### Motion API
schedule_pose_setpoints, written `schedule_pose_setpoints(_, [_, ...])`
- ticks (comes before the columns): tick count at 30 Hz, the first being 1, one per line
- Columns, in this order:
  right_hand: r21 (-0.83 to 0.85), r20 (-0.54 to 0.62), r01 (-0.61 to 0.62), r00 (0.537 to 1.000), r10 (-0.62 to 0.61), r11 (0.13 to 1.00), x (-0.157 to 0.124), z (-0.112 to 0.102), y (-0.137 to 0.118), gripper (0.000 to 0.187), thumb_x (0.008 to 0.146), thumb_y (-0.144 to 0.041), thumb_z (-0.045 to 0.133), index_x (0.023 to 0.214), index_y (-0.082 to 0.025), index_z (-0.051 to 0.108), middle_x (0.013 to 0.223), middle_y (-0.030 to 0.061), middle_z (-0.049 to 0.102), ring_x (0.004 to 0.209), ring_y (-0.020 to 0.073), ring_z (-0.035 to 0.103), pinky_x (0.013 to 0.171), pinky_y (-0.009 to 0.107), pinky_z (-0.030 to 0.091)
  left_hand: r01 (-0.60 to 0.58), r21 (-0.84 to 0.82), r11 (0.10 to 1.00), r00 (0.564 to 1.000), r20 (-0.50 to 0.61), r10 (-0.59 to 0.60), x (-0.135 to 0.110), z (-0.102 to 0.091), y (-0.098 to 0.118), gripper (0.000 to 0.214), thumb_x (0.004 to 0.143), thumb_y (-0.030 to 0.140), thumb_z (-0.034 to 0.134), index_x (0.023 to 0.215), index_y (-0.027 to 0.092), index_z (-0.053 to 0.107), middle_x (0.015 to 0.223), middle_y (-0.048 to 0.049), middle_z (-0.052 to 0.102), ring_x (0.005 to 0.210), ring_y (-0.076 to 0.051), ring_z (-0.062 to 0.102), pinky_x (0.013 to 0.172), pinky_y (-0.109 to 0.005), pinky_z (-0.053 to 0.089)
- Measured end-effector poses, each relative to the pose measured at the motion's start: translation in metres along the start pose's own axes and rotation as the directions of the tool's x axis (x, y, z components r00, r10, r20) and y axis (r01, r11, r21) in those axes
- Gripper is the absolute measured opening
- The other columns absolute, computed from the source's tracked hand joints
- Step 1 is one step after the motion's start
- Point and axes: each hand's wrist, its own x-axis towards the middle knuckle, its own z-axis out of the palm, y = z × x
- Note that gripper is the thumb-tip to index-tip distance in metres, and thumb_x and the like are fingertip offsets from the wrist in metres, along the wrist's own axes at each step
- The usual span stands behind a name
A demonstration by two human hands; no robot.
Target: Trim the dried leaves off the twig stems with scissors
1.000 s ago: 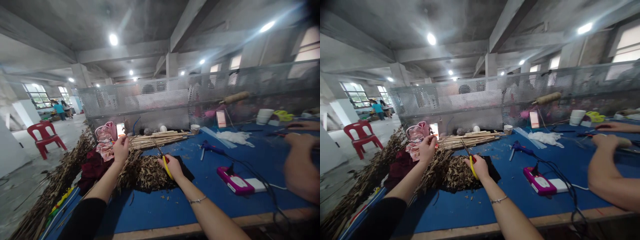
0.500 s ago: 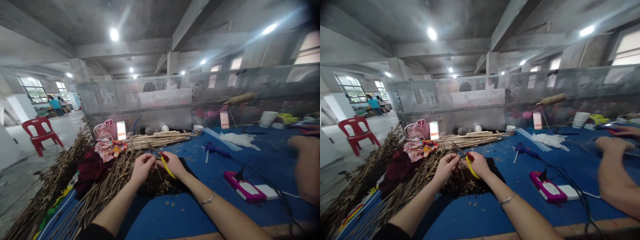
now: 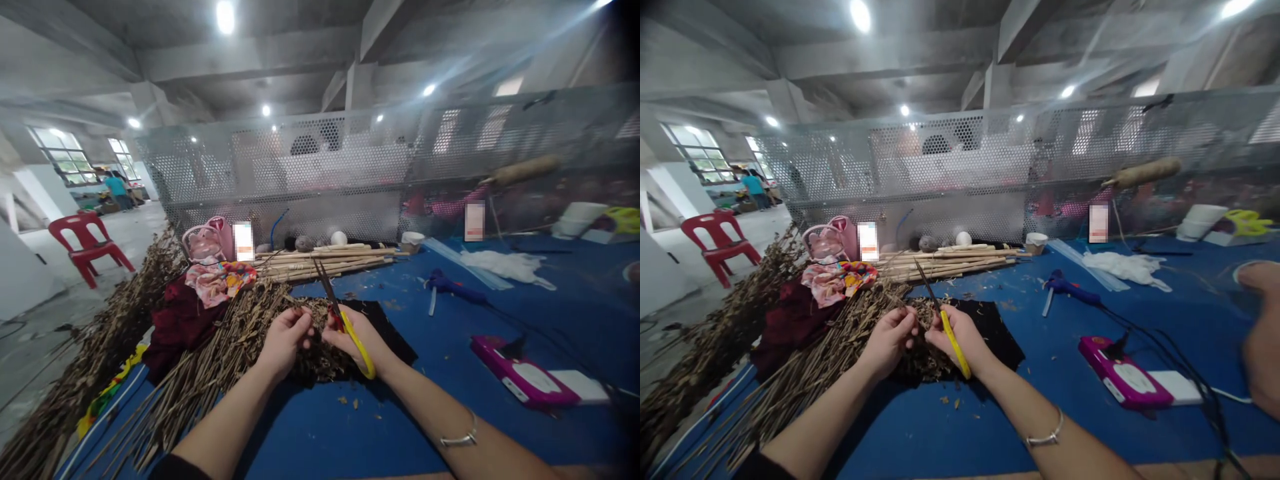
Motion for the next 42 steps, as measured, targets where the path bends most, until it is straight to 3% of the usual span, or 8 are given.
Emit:
schedule_pose_setpoints(4, [0.102,0.017,-0.056,0.998,0.054,0.993,-0.003,0.0,-0.005,0.024,0.066,-0.036,0.061,0.076,-0.019,0.046,0.061,-0.0014,0.057,0.055,0.0128,0.053,0.053,0.024,0.042,0.01,0.035,0.999,0.997,0.075,-0.013,-0.003,0.002,-0.004,0.03,0.066,0.039,0.068,0.08,0.014,0.057,0.058,0.0028,0.052,0.051,-0.006,0.049,0.042,-0.015,0.038])
schedule_pose_setpoints(8, [0.137,0.005,-0.023,1.0,0.023,0.99,-0.004,0.002,-0.007,0.024,0.065,-0.033,0.062,0.076,-0.018,0.047,0.063,-0.0013,0.057,0.058,0.0131,0.055,0.056,0.024,0.043,-0.012,0.082,0.997,0.998,0.069,0.007,-0.006,0.005,-0.002,0.031,0.067,0.039,0.067,0.08,0.013,0.056,0.06,0.0025,0.052,0.053,-0.007,0.051,0.044,-0.016,0.042])
schedule_pose_setpoints(10, [0.114,-0.028,0.018,1.0,-0.014,0.993,-0.004,0.003,-0.006,0.021,0.064,-0.029,0.062,0.074,-0.018,0.047,0.062,-0.0029,0.054,0.058,0.0119,0.054,0.056,0.023,0.043,-0.055,0.099,0.994,0.998,0.047,0.051,-0.006,0.004,0.002,0.038,0.067,0.039,0.067,0.094,0.015,0.054,0.071,0.0001,0.056,0.054,-0.007,0.053,0.042,-0.016,0.043])
schedule_pose_setpoints(14, [0.01,-0.048,0.091,0.995,-0.09,0.996,-0.003,0.005,-0.002,0.016,0.064,-0.022,0.06,0.071,-0.019,0.046,0.062,-0.0047,0.051,0.055,0.0094,0.051,0.055,0.021,0.042,-0.178,0.084,0.981,0.983,-0.029,0.181,-0.004,0.0,0.009,0.063,0.071,0.041,0.063,0.123,0.025,0.032,0.107,-0.0074,0.057,0.049,-0.005,0.053,0.033,-0.015,0.038])
schedule_pose_setpoints(20, [0.003,-0.015,0.108,0.994,-0.108,0.994,-0.004,0.007,-0.002,0.017,0.064,-0.024,0.058,0.072,-0.019,0.045,0.062,-0.005,0.049,0.057,0.0106,0.053,0.058,0.023,0.044,-0.175,0.012,0.984,0.982,-0.069,0.176,0.002,-0.004,0.008,0.038,0.074,0.041,0.06,0.101,0.015,0.05,0.073,-0.0008,0.06,0.048,-0.005,0.051,0.037,-0.013,0.04])
schedule_pose_setpoints(26, [-0.011,0.031,0.072,0.997,-0.071,0.997,0.006,0.012,-0.005,0.016,0.064,-0.023,0.056,0.073,-0.019,0.044,0.058,-0.0052,0.053,0.055,0.0118,0.055,0.057,0.023,0.043,-0.06,-0.207,0.976,0.994,-0.098,0.04,0.005,-0.005,0.009,0.033,0.076,0.031,0.061,0.103,0.014,0.052,0.072,-0.0009,0.061,0.053,-0.004,0.055,0.048,-0.013,0.047])
schedule_pose_setpoints(30, [-0.026,-0.044,0.131,0.99,-0.132,0.991,0.009,0.014,0.003,0.014,0.063,-0.021,0.055,0.073,-0.02,0.044,0.059,-0.0062,0.049,0.056,0.0114,0.054,0.058,0.024,0.044,-0.008,-0.253,0.967,0.992,-0.121,-0.023,0.008,-0.01,0.007,0.026,0.079,0.023,0.058,0.103,0.013,0.054,0.073,-0.0021,0.062,0.053,-0.004,0.055,0.05,-0.013,0.048])
schedule_pose_setpoints(42, [-0.15,-0.145,0.221,0.959,-0.243,0.964,-0.004,0.015,0.009,0.011,0.069,-0.024,0.054,0.071,-0.019,0.045,0.064,-0.0037,0.048,0.058,0.0091,0.047,0.056,0.021,0.042,0.039,-0.162,0.986,0.999,-0.002,-0.04,0.003,-0.004,0.001,0.024,0.073,0.025,0.065,0.092,0.012,0.06,0.076,-0.0039,0.063,0.058,-0.005,0.058,0.054,-0.014,0.049])
